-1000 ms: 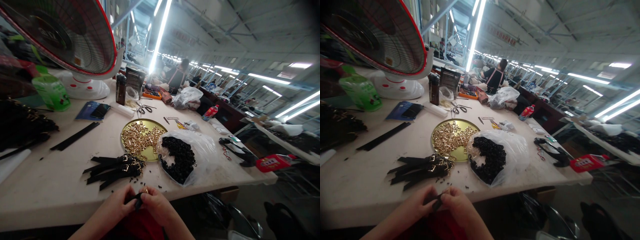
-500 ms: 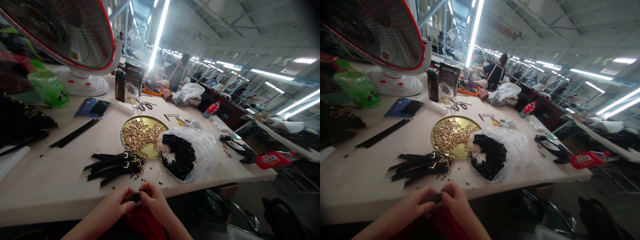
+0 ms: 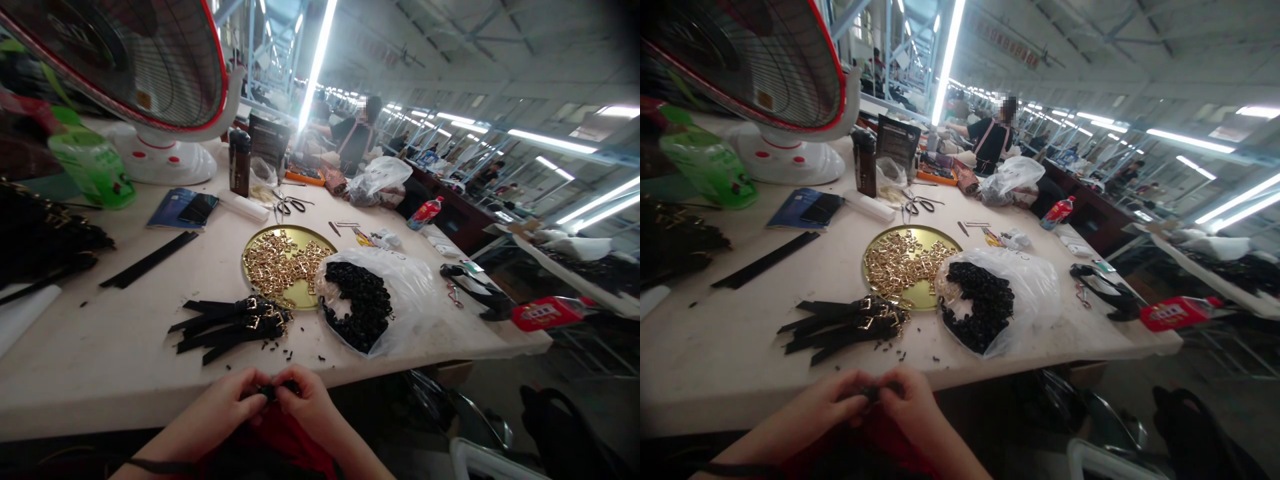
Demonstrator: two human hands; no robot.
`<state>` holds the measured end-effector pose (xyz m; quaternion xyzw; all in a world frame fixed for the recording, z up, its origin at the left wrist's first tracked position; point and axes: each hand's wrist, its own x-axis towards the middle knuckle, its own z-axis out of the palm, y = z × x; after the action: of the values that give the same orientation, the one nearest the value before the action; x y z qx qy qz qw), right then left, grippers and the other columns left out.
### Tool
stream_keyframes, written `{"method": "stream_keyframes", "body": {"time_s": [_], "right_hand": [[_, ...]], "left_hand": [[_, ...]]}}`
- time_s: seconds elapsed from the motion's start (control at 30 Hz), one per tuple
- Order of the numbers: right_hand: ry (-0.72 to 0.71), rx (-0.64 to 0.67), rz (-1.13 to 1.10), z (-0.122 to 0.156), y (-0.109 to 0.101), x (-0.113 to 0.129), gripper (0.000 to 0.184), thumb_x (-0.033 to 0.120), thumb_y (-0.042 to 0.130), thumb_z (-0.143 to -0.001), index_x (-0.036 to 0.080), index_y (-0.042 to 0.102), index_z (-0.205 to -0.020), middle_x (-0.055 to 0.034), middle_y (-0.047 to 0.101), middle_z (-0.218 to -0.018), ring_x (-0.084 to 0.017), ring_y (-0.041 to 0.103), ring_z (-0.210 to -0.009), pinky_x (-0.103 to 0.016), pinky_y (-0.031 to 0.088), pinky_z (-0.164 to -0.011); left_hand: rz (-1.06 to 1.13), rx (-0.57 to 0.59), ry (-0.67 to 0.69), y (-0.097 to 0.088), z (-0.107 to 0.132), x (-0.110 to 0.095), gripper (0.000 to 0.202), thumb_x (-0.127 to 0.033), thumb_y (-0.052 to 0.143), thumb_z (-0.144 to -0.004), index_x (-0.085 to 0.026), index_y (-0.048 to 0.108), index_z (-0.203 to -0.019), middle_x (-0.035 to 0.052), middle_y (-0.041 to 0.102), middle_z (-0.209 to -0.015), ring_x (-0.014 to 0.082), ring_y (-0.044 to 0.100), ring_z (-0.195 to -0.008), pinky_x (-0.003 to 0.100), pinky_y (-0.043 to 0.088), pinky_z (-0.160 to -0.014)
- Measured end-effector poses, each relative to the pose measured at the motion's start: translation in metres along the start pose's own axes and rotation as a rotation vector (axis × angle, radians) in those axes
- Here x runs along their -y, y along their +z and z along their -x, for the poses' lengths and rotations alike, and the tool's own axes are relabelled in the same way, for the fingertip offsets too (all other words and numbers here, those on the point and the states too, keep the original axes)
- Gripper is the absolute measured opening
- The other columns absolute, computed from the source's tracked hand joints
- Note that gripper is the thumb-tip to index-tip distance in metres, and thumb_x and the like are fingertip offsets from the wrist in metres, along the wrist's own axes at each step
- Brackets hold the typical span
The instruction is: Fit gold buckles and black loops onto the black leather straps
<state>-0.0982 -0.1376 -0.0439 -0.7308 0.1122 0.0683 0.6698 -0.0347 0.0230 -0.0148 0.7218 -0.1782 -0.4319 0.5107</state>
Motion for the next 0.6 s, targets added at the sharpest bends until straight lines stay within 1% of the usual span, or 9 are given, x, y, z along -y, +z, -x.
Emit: {"method": "stream_keyframes", "body": {"time_s": [0.07, 0.1, 0.13, 0.2, 0.3, 0.37, 0.43, 0.5, 0.6], "right_hand": [[-0.165, -0.001, 0.236, 0.002, -0.002, 0.0, 0.009, 0.015, 0.056, -0.071, 0.02, 0.063, -0.073, 0.0008, 0.057, -0.068, -0.013, 0.05, -0.064, -0.025, 0.038, -0.061], [-0.216, 0.012, 0.314, 0.003, -0.003, 0.0, 0.011, 0.015, 0.056, -0.071, 0.021, 0.065, -0.073, 0.0003, 0.058, -0.071, -0.014, 0.051, -0.067, -0.026, 0.038, -0.063], [-0.235, 0.028, 0.354, 0.005, -0.004, 0.0, 0.012, 0.014, 0.056, -0.071, 0.021, 0.065, -0.073, 0.0002, 0.059, -0.072, -0.014, 0.052, -0.068, -0.026, 0.039, -0.064], [-0.199, 0.042, 0.341, 0.006, -0.005, -0.002, 0.011, 0.014, 0.057, -0.07, 0.02, 0.065, -0.073, 0.0007, 0.06, -0.07, -0.014, 0.053, -0.067, -0.025, 0.04, -0.063], [-0.082, -0.001, 0.219, 0.007, -0.006, -0.01, 0.007, 0.018, 0.058, -0.071, 0.019, 0.063, -0.074, 0.0015, 0.06, -0.066, -0.013, 0.053, -0.063, -0.023, 0.041, -0.059], [-0.029, -0.042, 0.151, 0.006, -0.006, -0.015, 0.005, 0.02, 0.058, -0.072, 0.018, 0.062, -0.074, 0.0025, 0.058, -0.062, -0.012, 0.053, -0.06, -0.023, 0.042, -0.056], [-0.008, -0.072, 0.104, 0.005, -0.005, -0.018, 0.004, 0.021, 0.059, -0.071, 0.019, 0.061, -0.074, 0.0033, 0.056, -0.059, -0.012, 0.052, -0.057, -0.022, 0.042, -0.054], [-0.002, -0.088, 0.057, 0.004, -0.004, -0.02, 0.003, 0.021, 0.059, -0.07, 0.019, 0.06, -0.072, 0.0041, 0.054, -0.056, -0.011, 0.05, -0.053, -0.022, 0.041, -0.052], [0.024, -0.1, -0.01, 0.004, -0.002, -0.02, 0.005, 0.023, 0.06, -0.069, 0.019, 0.059, -0.071, 0.0054, 0.051, -0.052, -0.01, 0.047, -0.048, -0.021, 0.038, -0.048]], "left_hand": [[-0.01, -0.001, -0.02, 0.003, -0.003, 0.003, 0.02, -0.023, 0.046, -0.071, -0.018, 0.058, -0.087, -0.0028, 0.062, -0.069, 0.0145, 0.059, -0.062, 0.022, 0.043, -0.056], [-0.018, -0.004, -0.031, 0.004, -0.004, 0.004, 0.02, -0.023, 0.046, -0.071, -0.017, 0.058, -0.086, -0.0028, 0.062, -0.067, 0.0148, 0.059, -0.061, 0.022, 0.043, -0.055], [-0.023, -0.002, -0.044, 0.006, -0.006, 0.005, 0.02, -0.023, 0.047, -0.071, -0.017, 0.058, -0.086, -0.0028, 0.062, -0.066, 0.0151, 0.059, -0.06, 0.022, 0.042, -0.054], [-0.012, 0.006, -0.058, 0.007, -0.006, 0.005, 0.023, -0.024, 0.047, -0.07, -0.016, 0.057, -0.089, -0.0019, 0.063, -0.067, 0.0161, 0.06, -0.062, 0.022, 0.042, -0.054], [-0.018, 0.016, -0.03, 0.003, -0.004, 0.004, 0.027, -0.028, 0.048, -0.073, -0.017, 0.056, -0.095, 0.0002, 0.065, -0.076, 0.0173, 0.06, -0.069, 0.023, 0.043, -0.057], [-0.047, 0.035, -0.007, -0.002, -0.002, 0.003, 0.024, -0.029, 0.047, -0.074, -0.017, 0.058, -0.091, 0.0004, 0.065, -0.078, 0.0173, 0.06, -0.071, 0.024, 0.043, -0.06], [-0.077, 0.046, -0.014, -0.005, -0.001, 0.002, 0.019, -0.027, 0.047, -0.072, -0.017, 0.059, -0.084, -0.0004, 0.064, -0.076, 0.0169, 0.059, -0.07, 0.023, 0.043, -0.061], [-0.104, 0.017, -0.03, -0.005, -0.002, 0.002, 0.017, -0.024, 0.049, -0.068, -0.018, 0.059, -0.08, -0.0014, 0.063, -0.073, 0.0169, 0.058, -0.07, 0.023, 0.042, -0.06], [-0.126, -0.054, -0.057, 0.002, -0.005, 0.003, 0.015, -0.023, 0.05, -0.065, -0.018, 0.057, -0.076, -0.0024, 0.062, -0.069, 0.0168, 0.058, -0.067, 0.022, 0.04, -0.057]]}}
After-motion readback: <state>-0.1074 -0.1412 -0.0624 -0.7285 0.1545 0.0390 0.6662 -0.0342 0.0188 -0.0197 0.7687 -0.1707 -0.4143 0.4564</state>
